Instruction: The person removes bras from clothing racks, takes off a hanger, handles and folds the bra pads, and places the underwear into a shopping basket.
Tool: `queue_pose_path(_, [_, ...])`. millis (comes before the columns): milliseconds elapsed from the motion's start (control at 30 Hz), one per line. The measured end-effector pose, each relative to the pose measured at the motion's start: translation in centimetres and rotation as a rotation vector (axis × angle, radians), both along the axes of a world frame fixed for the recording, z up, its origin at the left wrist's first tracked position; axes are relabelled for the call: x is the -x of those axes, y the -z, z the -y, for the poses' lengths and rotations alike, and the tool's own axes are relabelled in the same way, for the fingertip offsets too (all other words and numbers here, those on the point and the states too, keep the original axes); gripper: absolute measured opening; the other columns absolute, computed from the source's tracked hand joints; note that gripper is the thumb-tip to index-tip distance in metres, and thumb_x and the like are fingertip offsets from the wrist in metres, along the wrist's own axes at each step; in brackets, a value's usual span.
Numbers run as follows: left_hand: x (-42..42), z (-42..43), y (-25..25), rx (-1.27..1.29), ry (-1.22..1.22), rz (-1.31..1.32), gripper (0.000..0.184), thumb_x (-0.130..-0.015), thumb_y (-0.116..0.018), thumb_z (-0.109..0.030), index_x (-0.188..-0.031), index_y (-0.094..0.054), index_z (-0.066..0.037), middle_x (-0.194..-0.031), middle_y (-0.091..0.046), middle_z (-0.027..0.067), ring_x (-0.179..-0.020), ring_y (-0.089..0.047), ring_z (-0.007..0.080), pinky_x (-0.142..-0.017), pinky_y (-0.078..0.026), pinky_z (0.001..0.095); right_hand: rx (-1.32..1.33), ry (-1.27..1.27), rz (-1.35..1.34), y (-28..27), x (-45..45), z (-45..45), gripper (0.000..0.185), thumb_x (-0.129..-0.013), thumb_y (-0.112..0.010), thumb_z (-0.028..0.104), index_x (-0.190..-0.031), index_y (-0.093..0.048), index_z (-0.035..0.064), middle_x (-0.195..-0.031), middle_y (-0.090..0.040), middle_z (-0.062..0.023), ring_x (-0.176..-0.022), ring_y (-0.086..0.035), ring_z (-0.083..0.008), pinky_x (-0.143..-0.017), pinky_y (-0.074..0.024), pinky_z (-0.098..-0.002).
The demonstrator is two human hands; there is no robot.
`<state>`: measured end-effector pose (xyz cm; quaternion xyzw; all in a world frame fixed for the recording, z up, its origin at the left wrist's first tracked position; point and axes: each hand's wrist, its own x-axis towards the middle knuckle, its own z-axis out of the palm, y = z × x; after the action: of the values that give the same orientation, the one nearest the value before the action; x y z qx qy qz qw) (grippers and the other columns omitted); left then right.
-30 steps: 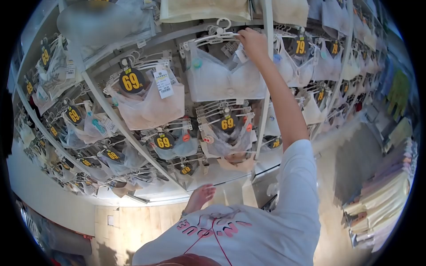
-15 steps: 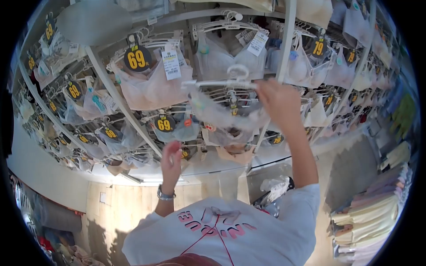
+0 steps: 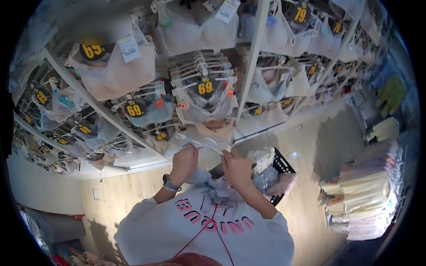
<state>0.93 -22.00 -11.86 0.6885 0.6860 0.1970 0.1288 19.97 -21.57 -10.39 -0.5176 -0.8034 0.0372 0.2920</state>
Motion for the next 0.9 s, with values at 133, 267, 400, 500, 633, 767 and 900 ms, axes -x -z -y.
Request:
queue_pose_path(133, [-3.8, 0.8, 1.2, 0.094, 0.444, 0.078, 0.023, -0.086, -0.053, -0.020, -0.095, -0.054, 0.002, -0.068, -0.061, 0.0215, -0.062, -0.060, 0.0387, -0.057, -0.047, 0.0473, 0.101, 0.027, -0.017, 2.5, 0.2, -0.2, 0.011, -0.079, -0.061, 0.014, -0.087, -0.065, 0.0071, -0.071, -0.060, -0.0115, -0.057, -0.060, -0.0302, -0.052, -0.0463, -0.0393])
queue_pose_path(267, [-4.3, 0.5, 1.5, 0.050, 0.276, 0.359, 0.022, -0.084, -0.053, -0.019, -0.095, -0.053, 0.000, -0.066, -0.060, 0.0203, -0.063, -0.060, 0.0381, -0.058, -0.047, 0.0454, 0.065, 0.221, -0.190, 4.7, -3.0, -1.2, 0.014, -0.083, -0.060, 0.013, -0.089, -0.066, 0.0024, -0.070, -0.061, -0.0113, -0.058, -0.060, -0.0225, -0.054, -0.0444, -0.0323])
queue_pose_path(400, [-2.9, 0.3, 3.0, 0.074, 0.293, 0.618, 0.024, -0.082, -0.055, -0.016, -0.103, -0.053, -0.004, -0.068, -0.060, 0.0189, -0.066, -0.060, 0.0374, -0.058, -0.045, 0.0452, 0.513, 0.240, -0.931, 3.6, -3.7, -1.4, 0.020, -0.093, -0.054, 0.017, -0.095, -0.064, -0.0009, -0.075, -0.060, -0.0010, -0.067, -0.053, -0.0050, -0.058, -0.0404, -0.0199])
queue_pose_path(500, [-3.6, -0.1, 1.8, 0.269, 0.434, 0.630, 0.028, -0.081, -0.058, -0.016, -0.106, -0.053, -0.005, -0.071, -0.061, 0.0186, -0.067, -0.060, 0.0369, -0.060, -0.045, 0.0442, 0.518, 0.082, -1.223, 5.0, -1.8, -1.2, 0.017, -0.092, -0.054, 0.011, -0.098, -0.063, -0.0013, -0.070, -0.057, -0.0001, -0.063, -0.052, -0.0045, -0.055, -0.0379, -0.0193])
queue_pose_path(633, [-5.0, -0.5, 5.3, 0.230, 0.654, 0.534, 0.032, -0.079, -0.063, -0.016, -0.107, -0.055, -0.004, -0.081, -0.061, 0.0176, -0.075, -0.061, 0.0302, -0.066, -0.048, 0.0368, 0.613, -0.013, -1.109, 4.8, -1.0, -0.5, 0.019, -0.094, -0.049, 0.008, -0.104, -0.063, -0.0006, -0.071, -0.055, -0.0001, -0.063, -0.049, -0.0046, -0.057, -0.0384, -0.0192])
queue_pose_path(767, [-6.2, -1.3, 7.6, 0.035, 0.677, 0.626, 0.029, -0.076, -0.066, -0.015, -0.101, -0.058, -0.004, -0.082, -0.062, 0.0152, -0.075, -0.062, 0.0289, -0.066, -0.048, 0.0357, 0.379, -0.126, -0.755, 6.8, -2.8, -0.9, 0.021, -0.087, -0.053, 0.001, -0.106, -0.062, -0.0017, -0.079, -0.056, -0.0091, -0.065, -0.052, -0.0128, -0.059, -0.0408, -0.0239])
queue_pose_path(900, [-7.0, -1.8, 8.2, 0.184, 0.611, 0.668, 0.018, -0.074, -0.065, -0.015, -0.087, -0.060, -0.003, -0.079, -0.063, 0.0164, -0.071, -0.060, 0.0342, -0.063, -0.048, 0.0406, 0.184, -0.148, -0.467, 3.9, -2.7, -0.4, 0.032, -0.082, -0.057, -0.001, -0.113, -0.062, 0.0032, -0.081, -0.052, -0.0099, -0.079, -0.052, -0.0216, -0.071, -0.0416, -0.0309])
